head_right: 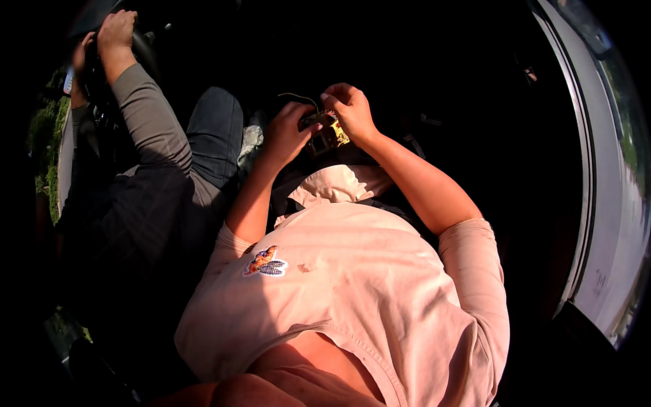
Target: The person sits in the passenger seat of a moving car and uses pliers to strip and twist wires attached to a small electronic circuit board. They manipulate the wires and components while the vehicle is in motion, occasionally adjusting their grip on the board and tools.
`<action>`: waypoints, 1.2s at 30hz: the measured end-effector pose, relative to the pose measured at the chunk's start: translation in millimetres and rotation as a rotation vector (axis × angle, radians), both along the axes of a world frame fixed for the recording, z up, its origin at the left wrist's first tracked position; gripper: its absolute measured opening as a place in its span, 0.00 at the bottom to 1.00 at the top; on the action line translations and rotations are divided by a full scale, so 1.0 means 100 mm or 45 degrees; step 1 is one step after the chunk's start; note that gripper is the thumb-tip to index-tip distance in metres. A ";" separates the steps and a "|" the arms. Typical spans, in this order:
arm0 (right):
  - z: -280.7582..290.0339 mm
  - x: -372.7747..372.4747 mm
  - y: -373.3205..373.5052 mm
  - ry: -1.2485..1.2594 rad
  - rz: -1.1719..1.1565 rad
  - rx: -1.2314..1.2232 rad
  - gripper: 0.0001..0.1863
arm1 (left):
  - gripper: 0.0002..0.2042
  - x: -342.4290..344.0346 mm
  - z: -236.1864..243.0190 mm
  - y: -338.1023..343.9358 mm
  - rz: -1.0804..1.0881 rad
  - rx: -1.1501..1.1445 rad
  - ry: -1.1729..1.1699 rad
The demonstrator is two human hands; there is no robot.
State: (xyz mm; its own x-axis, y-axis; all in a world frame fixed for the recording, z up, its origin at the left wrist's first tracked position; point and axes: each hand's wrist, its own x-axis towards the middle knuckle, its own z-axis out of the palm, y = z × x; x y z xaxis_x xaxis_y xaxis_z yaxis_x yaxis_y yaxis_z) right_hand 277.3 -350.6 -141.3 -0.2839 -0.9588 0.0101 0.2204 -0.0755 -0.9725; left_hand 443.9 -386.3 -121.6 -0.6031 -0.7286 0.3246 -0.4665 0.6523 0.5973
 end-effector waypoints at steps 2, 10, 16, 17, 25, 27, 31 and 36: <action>-0.01 0.05 0.00 -0.016 -0.006 0.002 0.08 | 0.10 0.02 0.00 -0.04 0.012 0.017 -0.018; -0.02 0.02 0.00 0.095 -0.013 0.109 0.10 | 0.05 0.18 0.06 -0.15 0.170 0.152 0.074; -0.04 -0.02 -0.03 0.078 -0.028 0.057 0.11 | 0.10 0.00 -0.09 -0.08 -0.001 0.108 0.054; -0.07 -0.03 -0.02 0.066 -0.035 0.070 0.11 | 0.10 -0.03 -0.10 -0.06 0.005 0.059 0.001; 0.06 0.00 0.01 0.011 -0.027 0.084 0.09 | 0.05 0.01 -0.02 -0.15 0.059 0.066 0.028; 0.04 -0.02 -0.03 0.136 0.002 0.082 0.09 | 0.04 0.04 0.05 -0.13 0.105 0.084 0.042; 0.14 0.07 0.07 0.150 0.163 0.061 0.10 | 0.03 0.05 0.07 -0.12 0.039 0.140 0.131; 0.08 0.07 0.03 0.496 0.231 0.096 0.12 | 0.03 0.03 0.04 -0.16 -0.048 0.163 0.182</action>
State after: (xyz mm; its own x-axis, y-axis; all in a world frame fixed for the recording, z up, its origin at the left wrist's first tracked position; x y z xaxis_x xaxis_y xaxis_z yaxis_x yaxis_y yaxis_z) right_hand 284.6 -347.8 -133.8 -0.0995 -0.9950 0.0108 -0.1609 0.0054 -0.9870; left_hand 447.4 -402.7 -117.7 -0.5851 -0.7472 0.3153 -0.3476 0.5823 0.7349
